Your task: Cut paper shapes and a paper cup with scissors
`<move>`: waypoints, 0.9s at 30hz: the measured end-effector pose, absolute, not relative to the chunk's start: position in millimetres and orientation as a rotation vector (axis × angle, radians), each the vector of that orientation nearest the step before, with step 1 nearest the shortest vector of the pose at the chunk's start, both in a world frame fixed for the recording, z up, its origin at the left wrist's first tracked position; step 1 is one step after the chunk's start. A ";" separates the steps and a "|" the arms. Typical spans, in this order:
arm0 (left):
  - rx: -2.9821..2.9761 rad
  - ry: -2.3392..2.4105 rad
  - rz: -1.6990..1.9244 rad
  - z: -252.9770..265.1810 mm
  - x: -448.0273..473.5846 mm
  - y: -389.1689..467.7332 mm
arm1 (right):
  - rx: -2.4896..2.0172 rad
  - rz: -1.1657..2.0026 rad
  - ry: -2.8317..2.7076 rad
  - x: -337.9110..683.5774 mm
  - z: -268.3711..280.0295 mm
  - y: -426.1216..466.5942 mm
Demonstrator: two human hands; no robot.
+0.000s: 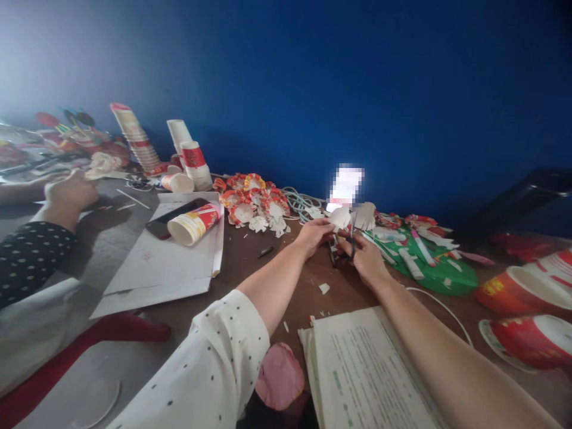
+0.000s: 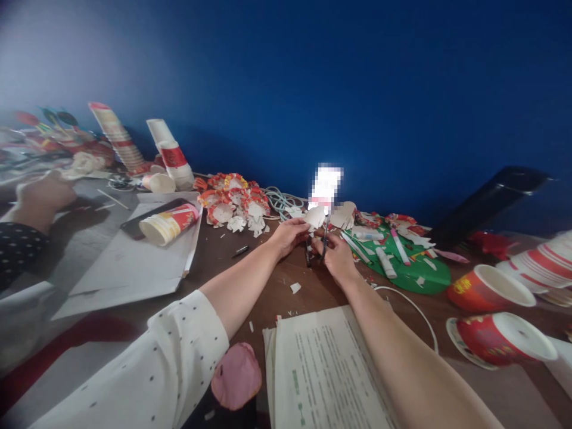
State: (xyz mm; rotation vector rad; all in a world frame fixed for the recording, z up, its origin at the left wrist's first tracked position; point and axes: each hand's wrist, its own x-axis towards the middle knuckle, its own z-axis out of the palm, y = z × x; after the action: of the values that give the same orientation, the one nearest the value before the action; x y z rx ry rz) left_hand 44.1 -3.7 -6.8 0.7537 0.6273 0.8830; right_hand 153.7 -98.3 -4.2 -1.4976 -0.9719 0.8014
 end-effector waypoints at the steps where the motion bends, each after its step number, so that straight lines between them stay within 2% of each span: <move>1: 0.752 0.628 0.883 -6.6 44.1 -3.8 | -1.500 0.800 -0.971 153.7 -4.3 -98.0; 27: 0.774 0.629 0.881 -10.4 46.1 -1.5 | -1.511 0.792 -0.990 155.9 -6.8 -96.8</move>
State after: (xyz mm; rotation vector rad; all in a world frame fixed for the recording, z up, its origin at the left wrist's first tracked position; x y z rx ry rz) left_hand 46.1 -1.5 -10.4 0.7739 0.6288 0.8808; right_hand 155.9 -96.8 -6.8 -1.5107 -0.9900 0.7917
